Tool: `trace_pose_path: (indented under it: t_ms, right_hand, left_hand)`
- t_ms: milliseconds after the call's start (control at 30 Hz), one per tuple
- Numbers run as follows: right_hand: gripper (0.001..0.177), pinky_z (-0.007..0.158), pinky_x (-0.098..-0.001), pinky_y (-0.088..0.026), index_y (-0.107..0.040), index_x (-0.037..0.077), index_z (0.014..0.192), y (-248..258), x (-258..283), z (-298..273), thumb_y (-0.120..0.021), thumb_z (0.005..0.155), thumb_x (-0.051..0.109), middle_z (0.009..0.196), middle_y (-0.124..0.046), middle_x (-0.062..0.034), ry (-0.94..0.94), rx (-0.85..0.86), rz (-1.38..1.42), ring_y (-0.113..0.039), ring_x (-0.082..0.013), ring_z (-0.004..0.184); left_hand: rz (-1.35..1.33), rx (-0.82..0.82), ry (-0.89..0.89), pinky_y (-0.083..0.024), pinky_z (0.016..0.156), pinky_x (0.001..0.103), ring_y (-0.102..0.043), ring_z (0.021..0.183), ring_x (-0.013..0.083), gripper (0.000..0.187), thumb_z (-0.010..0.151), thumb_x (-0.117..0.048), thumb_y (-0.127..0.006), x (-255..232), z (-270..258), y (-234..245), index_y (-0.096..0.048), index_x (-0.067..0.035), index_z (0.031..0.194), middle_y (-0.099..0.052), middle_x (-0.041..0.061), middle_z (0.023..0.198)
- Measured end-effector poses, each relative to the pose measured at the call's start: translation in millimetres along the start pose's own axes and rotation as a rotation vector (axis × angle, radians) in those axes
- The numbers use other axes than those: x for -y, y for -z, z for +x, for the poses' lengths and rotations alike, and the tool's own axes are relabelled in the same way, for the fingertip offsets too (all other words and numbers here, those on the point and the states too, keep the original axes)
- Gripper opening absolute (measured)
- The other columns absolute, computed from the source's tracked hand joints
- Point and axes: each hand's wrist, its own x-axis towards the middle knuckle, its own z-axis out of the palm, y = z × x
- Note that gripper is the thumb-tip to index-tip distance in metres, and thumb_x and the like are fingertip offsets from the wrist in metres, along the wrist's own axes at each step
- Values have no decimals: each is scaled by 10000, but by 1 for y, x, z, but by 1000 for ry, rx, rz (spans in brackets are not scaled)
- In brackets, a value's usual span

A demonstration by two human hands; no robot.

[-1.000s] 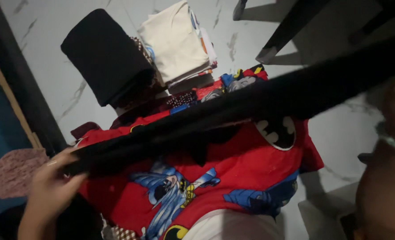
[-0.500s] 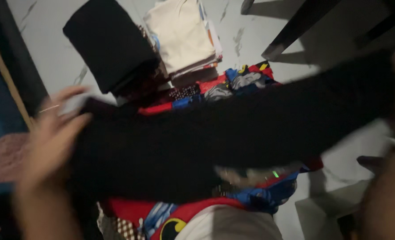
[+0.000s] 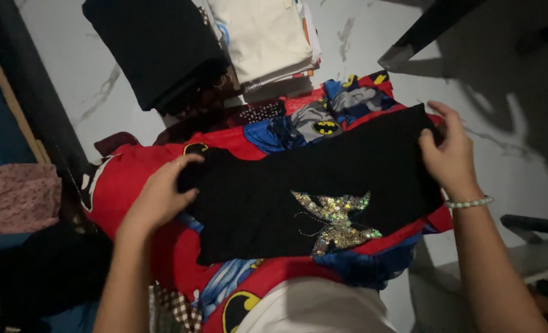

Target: The person folds several pieces of clothing, including black shirts and floral-patterned items, by hand on a bed.

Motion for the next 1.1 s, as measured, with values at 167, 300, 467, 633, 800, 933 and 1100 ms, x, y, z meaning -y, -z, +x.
trace_pose_path:
  t_ms: [167, 300, 467, 633, 800, 933, 1100]
  right_hand:
    - [564, 755, -287, -527, -498, 146, 1510, 1, 3, 5, -626, 965, 75, 1123, -582, -39, 105, 93, 244, -580, -121, 971]
    - [574, 638, -316, -499, -506, 175, 1490, 11, 13, 2, -634, 939, 75, 1199, -597, 7, -31, 176, 51, -615, -157, 801]
    - [542, 692, -337, -440, -550, 161, 1588, 18, -5, 11, -577, 1050, 97, 971, -541, -279, -143, 93, 322, -487, -194, 818]
    - [547, 822, -324, -562, -504, 139, 1486, 17, 6, 8, -644, 963, 60, 1194, -653, -96, -27, 273, 228, -658, -160, 1032]
    - [437, 852, -280, -540, -593, 100, 1407, 11, 11, 3, -642, 973, 85, 1152, -681, -44, 39, 257, 347, -661, -120, 1018]
    - [291, 765, -258, -510, -690, 103, 1299, 7, 4, -2, -637, 1015, 131, 1041, -677, -27, 1, 250, 330, -603, -86, 888]
    - [220, 671, -283, -466, -764, 139, 1218, 10, 8, -3, -627, 1048, 162, 880, -656, -59, -161, 288, 215, -551, -121, 754]
  left_hand:
    - [82, 54, 265, -553, 853, 389, -687, 914, 303, 381, 836, -72, -704, 3, -9, 3, -710, -166, 1205, -674, 171, 1009]
    - [50, -233, 10, -542, 807, 360, -682, 888, 227, 232, 909, -72, -650, 7, -11, 3, -727, -84, 1128, -714, 132, 1036]
    - [-273, -268, 394, -487, 650, 272, -589, 693, 109, 238, 986, -97, -588, 13, -21, 7, -748, -102, 1163, -657, 42, 794]
    - [-462, -289, 358, -469, 650, 224, -580, 711, 54, 248, 980, -83, -565, 34, -27, 3, -747, -56, 1147, -662, -25, 829]
    - [-417, -303, 385, -465, 630, 229, -577, 675, 64, 228, 967, -114, -604, 32, -23, -5, -756, -45, 1123, -648, -4, 786]
    - [-278, -353, 439, -480, 609, 248, -593, 637, 75, 243, 1005, -232, -640, 12, -18, -3, -785, -39, 1028, -678, 22, 731]
    - [-57, -400, 487, -531, 675, 320, -692, 681, 178, 284, 960, -299, -737, -8, -13, -1, -788, -24, 1007, -734, 119, 750]
